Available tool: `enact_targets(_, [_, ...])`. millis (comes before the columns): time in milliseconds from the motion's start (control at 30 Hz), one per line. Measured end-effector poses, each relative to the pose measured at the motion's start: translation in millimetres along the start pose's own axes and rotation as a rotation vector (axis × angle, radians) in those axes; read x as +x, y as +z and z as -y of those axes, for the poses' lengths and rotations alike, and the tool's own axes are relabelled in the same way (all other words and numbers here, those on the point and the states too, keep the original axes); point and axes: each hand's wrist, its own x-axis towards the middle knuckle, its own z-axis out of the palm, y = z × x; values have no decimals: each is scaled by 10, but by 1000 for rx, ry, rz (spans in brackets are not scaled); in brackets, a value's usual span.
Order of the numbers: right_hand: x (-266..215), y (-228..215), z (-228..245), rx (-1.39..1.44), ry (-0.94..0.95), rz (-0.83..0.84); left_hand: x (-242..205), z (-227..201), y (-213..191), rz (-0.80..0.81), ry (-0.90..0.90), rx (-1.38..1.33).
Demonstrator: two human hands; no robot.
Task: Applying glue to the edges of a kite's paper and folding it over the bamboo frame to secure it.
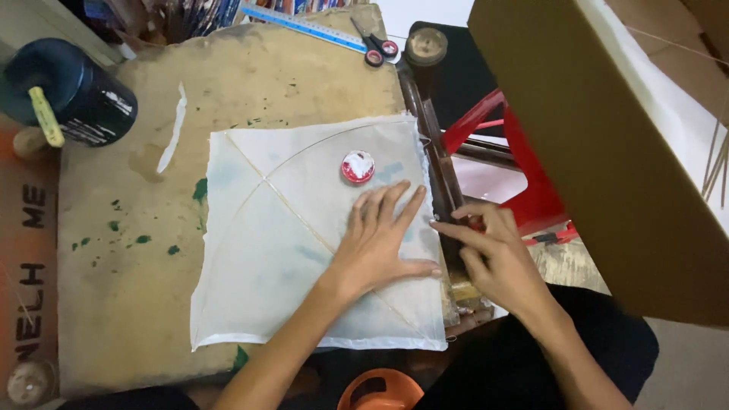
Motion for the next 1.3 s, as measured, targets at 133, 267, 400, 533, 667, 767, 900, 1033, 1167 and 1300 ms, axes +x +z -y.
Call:
enact_targets(133, [-73,78,-34,-158,-61,34,-10,0,30,-28,10,19])
enact_targets(267, [15,63,-109,-162,-54,60,18,38,0,-29,-15,-6])
enact_targets(400, [-34,53,-108,3,-6,34,-14,-3,-24,15,-10,-18])
enact_targets(533, [79,23,-105,141,119,73,-16,47,28,-2,-18,-17])
enact_targets(667, [102,48,-149,77,231,93,-21,5,30,24,-8,-30])
enact_targets(767, [90,33,-141,13,199,51,15,19,8,10,-12,-11])
enact_targets(900, [-79,128,-60,-334,-102,50,-4,21,-12,7,-2,-37])
enact_targets(1033, [-104,46,-8,-349,-254,-44,9,58,82,-76,-6,136])
enact_targets(1167, [-154,154,-82,-498,-156,25,-32,-4,-26,19,-5,-50])
enact_targets(1300, [-216,144,-170,-499,-108,-9,-21,14,33,-23,14,-10])
